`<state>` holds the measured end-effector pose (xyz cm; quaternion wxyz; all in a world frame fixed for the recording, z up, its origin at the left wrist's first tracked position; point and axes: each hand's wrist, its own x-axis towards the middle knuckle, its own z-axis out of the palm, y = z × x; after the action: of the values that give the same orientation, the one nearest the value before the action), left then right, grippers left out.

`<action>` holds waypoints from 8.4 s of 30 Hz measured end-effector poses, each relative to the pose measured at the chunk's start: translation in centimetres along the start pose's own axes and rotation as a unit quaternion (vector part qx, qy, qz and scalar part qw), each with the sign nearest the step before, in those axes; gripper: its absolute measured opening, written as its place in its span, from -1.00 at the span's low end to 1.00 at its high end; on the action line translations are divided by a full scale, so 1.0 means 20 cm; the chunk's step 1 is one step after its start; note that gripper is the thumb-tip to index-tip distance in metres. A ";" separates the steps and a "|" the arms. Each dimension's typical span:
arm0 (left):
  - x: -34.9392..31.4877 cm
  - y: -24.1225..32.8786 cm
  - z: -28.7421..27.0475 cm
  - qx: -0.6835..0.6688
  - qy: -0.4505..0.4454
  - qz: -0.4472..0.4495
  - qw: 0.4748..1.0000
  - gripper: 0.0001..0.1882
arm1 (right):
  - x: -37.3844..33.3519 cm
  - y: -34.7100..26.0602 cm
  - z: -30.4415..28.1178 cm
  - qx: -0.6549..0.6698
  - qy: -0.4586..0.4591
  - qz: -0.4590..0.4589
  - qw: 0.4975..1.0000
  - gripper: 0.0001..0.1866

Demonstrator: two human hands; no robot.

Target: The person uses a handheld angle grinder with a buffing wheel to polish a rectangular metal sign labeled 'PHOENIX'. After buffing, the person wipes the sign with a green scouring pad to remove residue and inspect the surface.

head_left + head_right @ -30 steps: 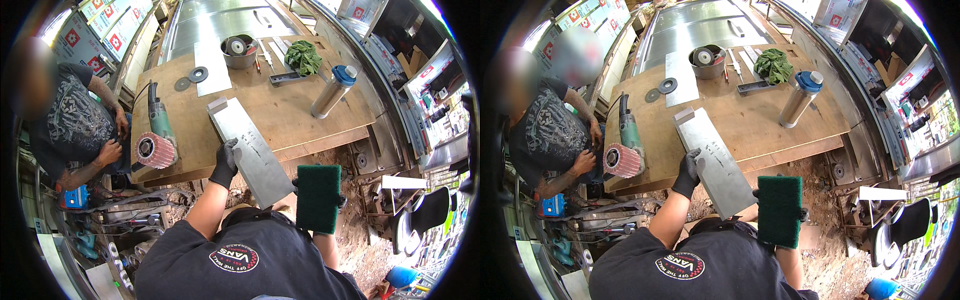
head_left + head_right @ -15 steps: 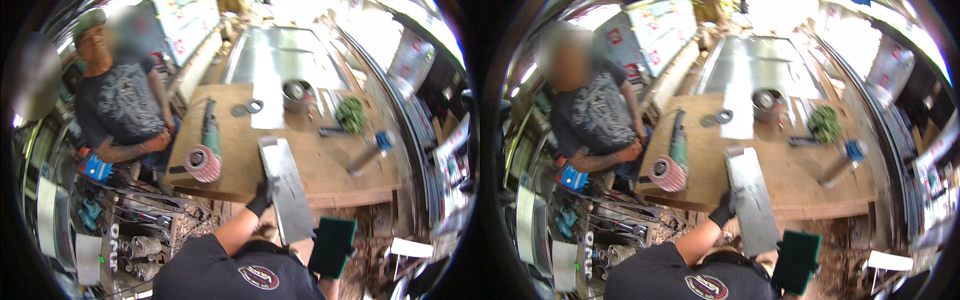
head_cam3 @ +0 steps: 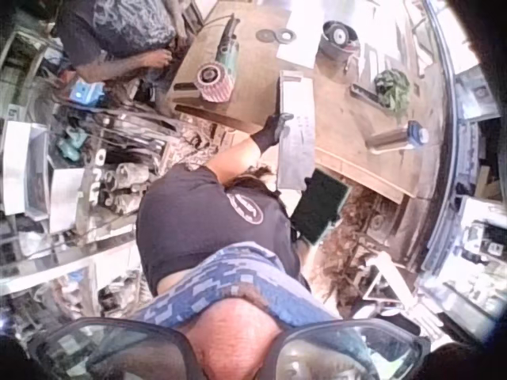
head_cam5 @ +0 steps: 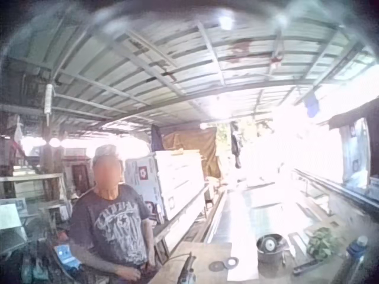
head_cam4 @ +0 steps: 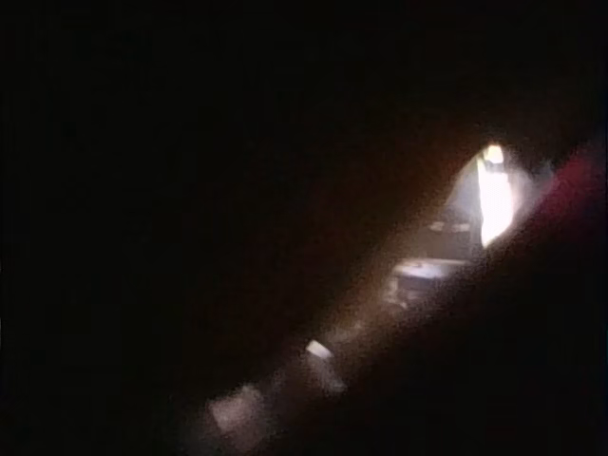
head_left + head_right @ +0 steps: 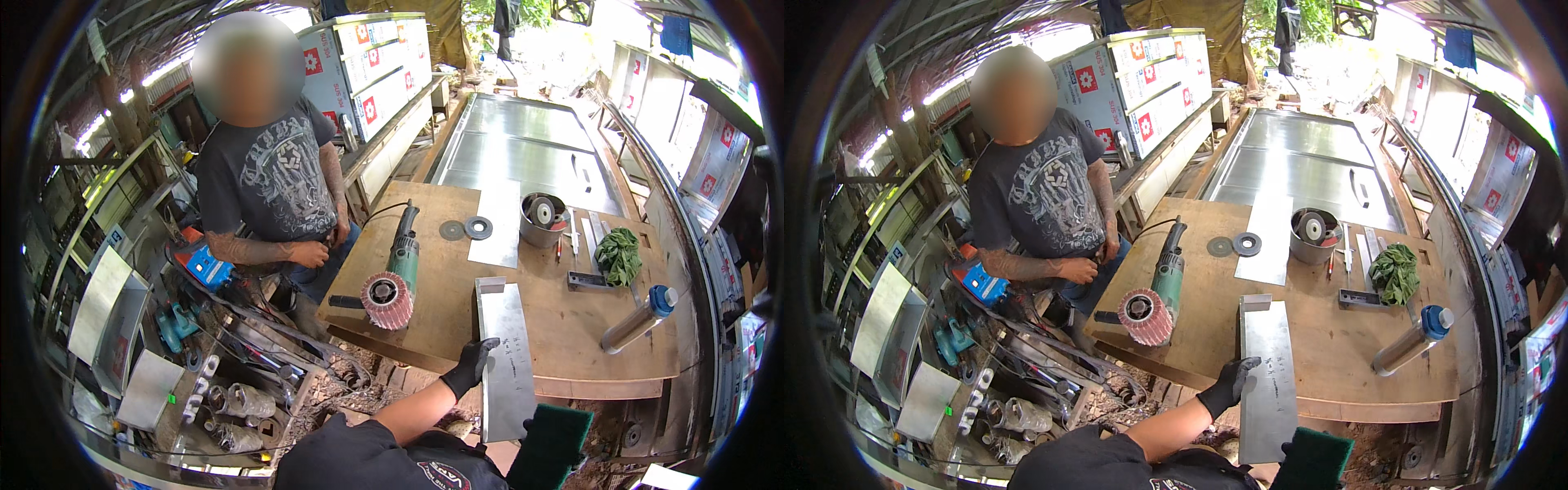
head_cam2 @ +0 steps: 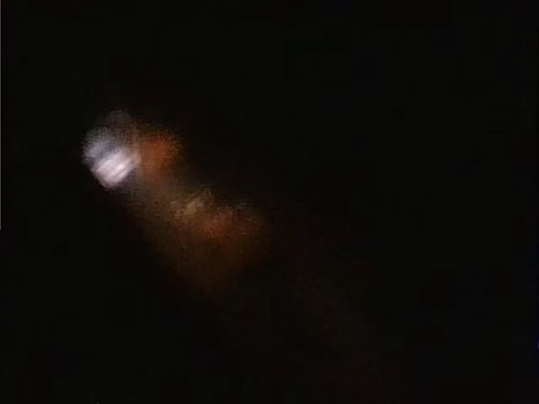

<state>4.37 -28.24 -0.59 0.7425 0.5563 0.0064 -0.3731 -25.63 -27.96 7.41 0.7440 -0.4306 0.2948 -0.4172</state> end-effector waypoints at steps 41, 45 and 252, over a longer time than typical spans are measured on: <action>-0.54 0.33 -0.18 0.594 -0.532 0.422 0.432 -0.44 | 0.09 -0.04 0.01 0.106 0.007 0.062 0.992 -0.08; -0.49 0.18 -0.20 0.649 -0.485 0.464 0.359 -0.70 | 0.10 -0.06 0.05 0.075 0.012 0.058 0.995 -0.06; -0.38 1.21 0.74 0.428 -0.333 0.606 0.582 -0.63 | 0.14 -1.02 0.71 -0.665 -0.038 -0.259 0.699 -0.19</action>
<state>6.48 -33.79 28.19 0.4227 0.5210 -0.7402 0.0444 -20.42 -30.60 31.65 0.1371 -0.8885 0.3437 -0.2714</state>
